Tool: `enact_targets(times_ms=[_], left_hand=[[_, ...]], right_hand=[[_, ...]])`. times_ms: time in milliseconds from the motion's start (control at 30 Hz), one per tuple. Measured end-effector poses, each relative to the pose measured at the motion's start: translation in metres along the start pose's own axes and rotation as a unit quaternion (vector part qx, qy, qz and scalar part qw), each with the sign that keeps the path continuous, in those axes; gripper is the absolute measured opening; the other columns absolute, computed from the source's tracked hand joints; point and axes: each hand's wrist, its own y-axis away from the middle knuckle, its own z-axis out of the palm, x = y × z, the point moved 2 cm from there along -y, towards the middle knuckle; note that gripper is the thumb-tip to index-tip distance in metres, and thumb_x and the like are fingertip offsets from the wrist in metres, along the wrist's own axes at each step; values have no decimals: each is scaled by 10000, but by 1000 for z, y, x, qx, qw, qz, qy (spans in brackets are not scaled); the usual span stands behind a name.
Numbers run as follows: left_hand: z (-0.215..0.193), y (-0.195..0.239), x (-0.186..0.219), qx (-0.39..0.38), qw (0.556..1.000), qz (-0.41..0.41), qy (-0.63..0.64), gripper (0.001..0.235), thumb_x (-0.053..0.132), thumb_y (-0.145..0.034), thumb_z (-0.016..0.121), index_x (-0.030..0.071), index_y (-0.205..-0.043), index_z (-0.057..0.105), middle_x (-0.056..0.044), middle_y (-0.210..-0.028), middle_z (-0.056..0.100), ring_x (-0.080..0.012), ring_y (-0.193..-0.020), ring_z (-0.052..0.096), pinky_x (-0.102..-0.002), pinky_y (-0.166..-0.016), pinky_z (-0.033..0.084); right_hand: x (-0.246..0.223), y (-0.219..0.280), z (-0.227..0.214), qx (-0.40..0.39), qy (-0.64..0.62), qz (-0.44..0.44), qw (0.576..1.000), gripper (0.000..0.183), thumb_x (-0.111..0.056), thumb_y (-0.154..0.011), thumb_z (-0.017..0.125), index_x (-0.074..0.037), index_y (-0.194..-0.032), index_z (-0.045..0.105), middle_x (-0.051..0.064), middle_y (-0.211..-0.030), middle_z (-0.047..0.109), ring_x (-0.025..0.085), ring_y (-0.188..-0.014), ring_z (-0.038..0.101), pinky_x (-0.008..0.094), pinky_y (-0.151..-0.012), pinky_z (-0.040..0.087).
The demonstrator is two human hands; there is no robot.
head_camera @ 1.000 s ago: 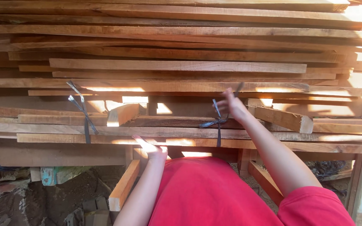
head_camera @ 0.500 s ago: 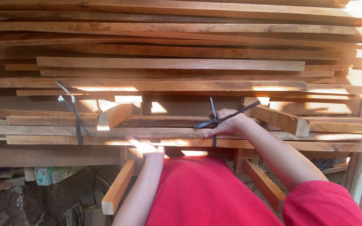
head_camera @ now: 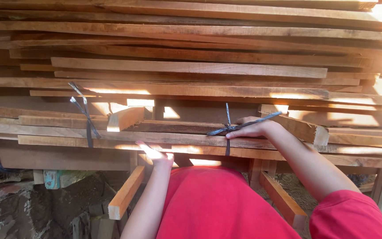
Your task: The person removes a bundle of wooden planks from a stack and places them on a wooden rack. They then proceed to pick up individual planks from the main pile and arrange them neatly on the rack, stacking them one by one.
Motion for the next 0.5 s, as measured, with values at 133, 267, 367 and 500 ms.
enact_targets(times_ms=[133,267,367,500], left_hand=[[-28,-26,-5,-12,1000,3,-8,983,908,-833,457,349,-1619,270,19,-1705,251,-295,-1545,289,-574,-1279,234],[-36,-37,-12,-33,999,12,16,1022,925,-836,414,309,-1634,246,9,-1711,219,-312,-1565,215,-559,-1297,158],[-44,-43,-22,-70,991,38,108,981,862,-905,311,260,-1659,135,4,-1741,72,-284,-1597,68,-534,-1321,31],[37,42,28,53,997,-32,-44,1242,881,-674,413,248,-1665,12,-91,-1738,-20,-332,-1592,0,-524,-1277,98]], right_hand=[[-18,30,-8,10,-1,-10,1000,872,-875,-616,701,-228,-1197,770,136,-1260,737,297,-1296,633,420,-1096,496],[-24,39,-5,46,-17,-33,998,809,-833,-625,744,-170,-1084,807,184,-1155,761,339,-1224,672,431,-1026,531],[-25,42,-1,63,-16,-37,997,776,-817,-637,747,-166,-1052,818,188,-1135,767,342,-1211,679,429,-1014,537],[-18,35,8,79,-13,-38,996,778,-837,-632,743,-178,-1037,822,175,-1147,763,328,-1215,674,419,-1009,538]])
